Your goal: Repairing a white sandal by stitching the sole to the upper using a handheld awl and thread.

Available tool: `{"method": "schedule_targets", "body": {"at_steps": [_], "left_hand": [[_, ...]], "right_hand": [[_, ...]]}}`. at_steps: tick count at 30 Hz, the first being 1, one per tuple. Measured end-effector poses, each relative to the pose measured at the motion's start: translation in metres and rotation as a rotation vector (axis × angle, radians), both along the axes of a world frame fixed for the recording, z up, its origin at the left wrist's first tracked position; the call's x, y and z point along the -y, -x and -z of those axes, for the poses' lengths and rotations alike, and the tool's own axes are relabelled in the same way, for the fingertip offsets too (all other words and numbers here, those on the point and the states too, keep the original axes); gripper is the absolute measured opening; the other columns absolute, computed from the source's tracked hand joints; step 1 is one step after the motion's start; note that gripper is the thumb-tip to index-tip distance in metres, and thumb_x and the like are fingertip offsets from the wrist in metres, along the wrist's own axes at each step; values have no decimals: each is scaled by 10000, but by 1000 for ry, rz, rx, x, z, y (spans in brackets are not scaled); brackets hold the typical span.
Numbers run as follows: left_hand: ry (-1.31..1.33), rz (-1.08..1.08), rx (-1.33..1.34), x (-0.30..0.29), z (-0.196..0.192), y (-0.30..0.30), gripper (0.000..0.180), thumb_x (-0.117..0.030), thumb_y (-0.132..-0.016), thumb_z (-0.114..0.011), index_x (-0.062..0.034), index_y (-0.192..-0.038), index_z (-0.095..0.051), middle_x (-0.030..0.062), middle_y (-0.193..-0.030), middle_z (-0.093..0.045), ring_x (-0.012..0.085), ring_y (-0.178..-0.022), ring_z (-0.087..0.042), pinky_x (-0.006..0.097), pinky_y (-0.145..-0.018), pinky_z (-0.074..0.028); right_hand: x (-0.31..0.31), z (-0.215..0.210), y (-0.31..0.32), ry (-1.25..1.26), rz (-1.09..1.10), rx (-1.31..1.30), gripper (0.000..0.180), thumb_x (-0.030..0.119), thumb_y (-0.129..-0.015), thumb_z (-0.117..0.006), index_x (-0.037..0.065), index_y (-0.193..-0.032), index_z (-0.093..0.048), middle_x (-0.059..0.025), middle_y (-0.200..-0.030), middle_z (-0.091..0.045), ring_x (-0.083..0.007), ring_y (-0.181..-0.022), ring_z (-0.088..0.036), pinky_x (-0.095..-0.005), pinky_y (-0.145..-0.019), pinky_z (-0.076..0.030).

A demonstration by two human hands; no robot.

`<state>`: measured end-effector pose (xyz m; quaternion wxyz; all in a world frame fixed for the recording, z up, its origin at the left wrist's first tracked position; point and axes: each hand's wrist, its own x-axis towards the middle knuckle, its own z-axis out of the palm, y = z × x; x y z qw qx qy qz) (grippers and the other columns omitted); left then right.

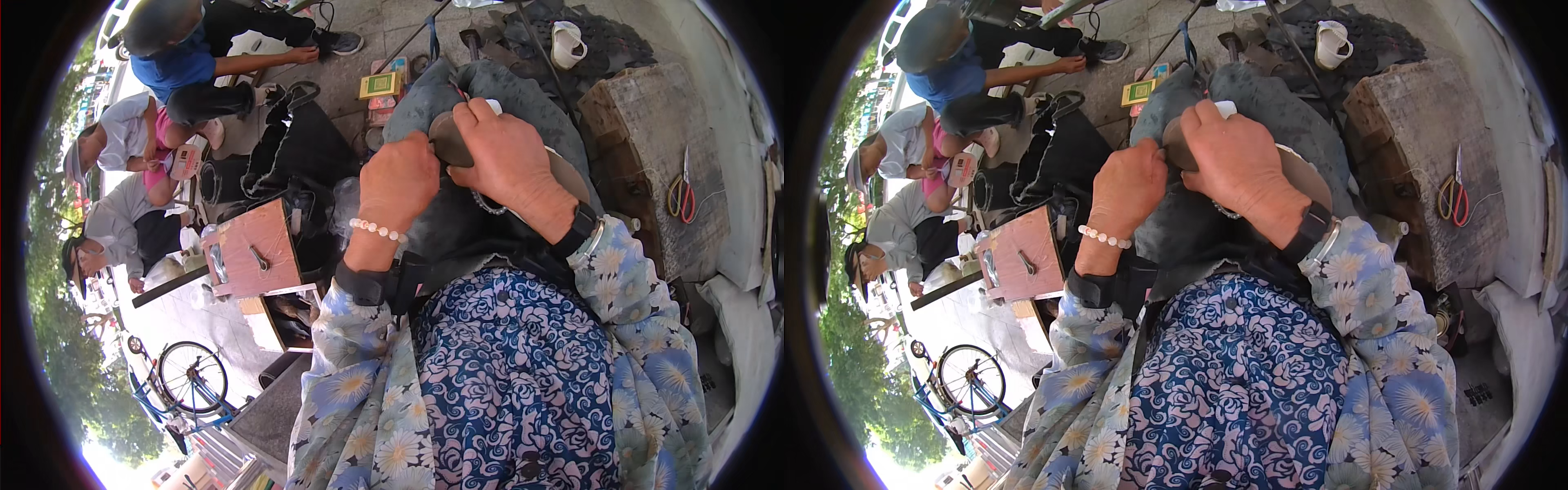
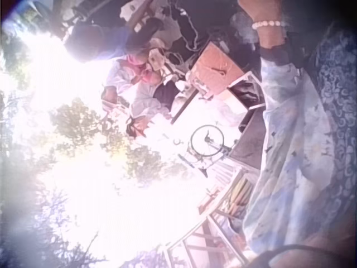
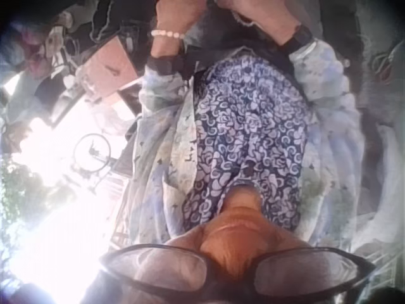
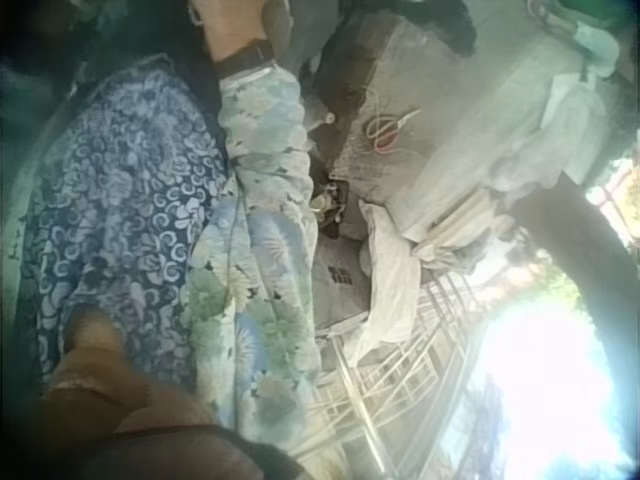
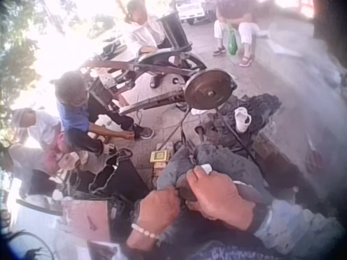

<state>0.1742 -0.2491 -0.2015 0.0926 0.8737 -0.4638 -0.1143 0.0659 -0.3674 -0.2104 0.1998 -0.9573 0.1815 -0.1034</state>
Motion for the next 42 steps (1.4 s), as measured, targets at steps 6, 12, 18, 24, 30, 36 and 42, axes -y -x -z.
{"method": "schedule_targets", "body": {"at_steps": [6, 12, 18, 24, 30, 36, 42], "left_hand": [[195, -179, -167, -10, 14, 14, 190, -180, -858, -501, -12, -791, -561, 239, -735, -599, 442, -728, -581, 493, -631, -460], [599, -258, -1072, -45, 37, 0, 253, -239, -943, -482, -33, -844, -590, -36, -550, -453, 40, -499, -404, 210, -461, -312], [750, -720, -1058, -147, 54, -18, 192, -129, -875, -512, -8, -1015, -561, 32, -718, -537, 85, -544, -496, 250, -487, -429], [900, -1440, -970, -276, 83, -49, 329, -84, -870, -474, -102, -1197, -512, 48, -764, -570, 131, -556, -531, 278, -457, -457], [1136, -1653, -868, -360, 106, -47, 54, -68, -856, -457, -35, -865, -499, 83, -703, -541, 132, -487, -478, 264, -374, -376], [1022, -1691, -769, -392, 122, -39, 101, -91, -888, -459, -52, -959, -518, 58, -756, -544, 165, -569, -510, 313, -453, -421], [1095, -1760, -740, -414, 107, -50, 125, -71, -840, -464, -32, -931, -540, 20, -655, -493, 110, -457, -438, 243, -379, -355]], "right_hand": [[2, 5, -4, 23, -27, 21, 569, 254, -573, -788, 32, -1003, -490, -120, -969, -548, -307, -816, -621, -389, -673, -519], [3, 4, -3, 8, -25, 2, 593, 270, -600, -771, 43, -1074, -495, -131, -1044, -540, -333, -881, -603, -414, -710, -498], [6, -1, 5, 75, -59, -11, 715, 300, -648, -758, 27, -1231, -449, -141, -1185, -501, -348, -1006, -567, -412, -796, -486], [8, 6, 3, 101, -68, -61, 724, 285, -684, -746, 18, -1270, -416, -161, -1226, -485, -362, -1075, -536, -413, -855, -469], [7, 7, -3, 117, -53, -87, 725, 255, -692, -742, 7, -1283, -404, -168, -1249, -474, -361, -1103, -520, -406, -885, -456], [9, 11, -7, 158, -77, -82, 697, 231, -702, -734, -2, -1275, -413, -184, -1233, -477, -367, -1121, -500, -405, -908, -443], [20, 18, -2, 143, -86, -43, 688, 178, -699, -736, -16, -1274, -413, -196, -1230, -476, -369, -1133, -486, -406, -937, -420]]}}
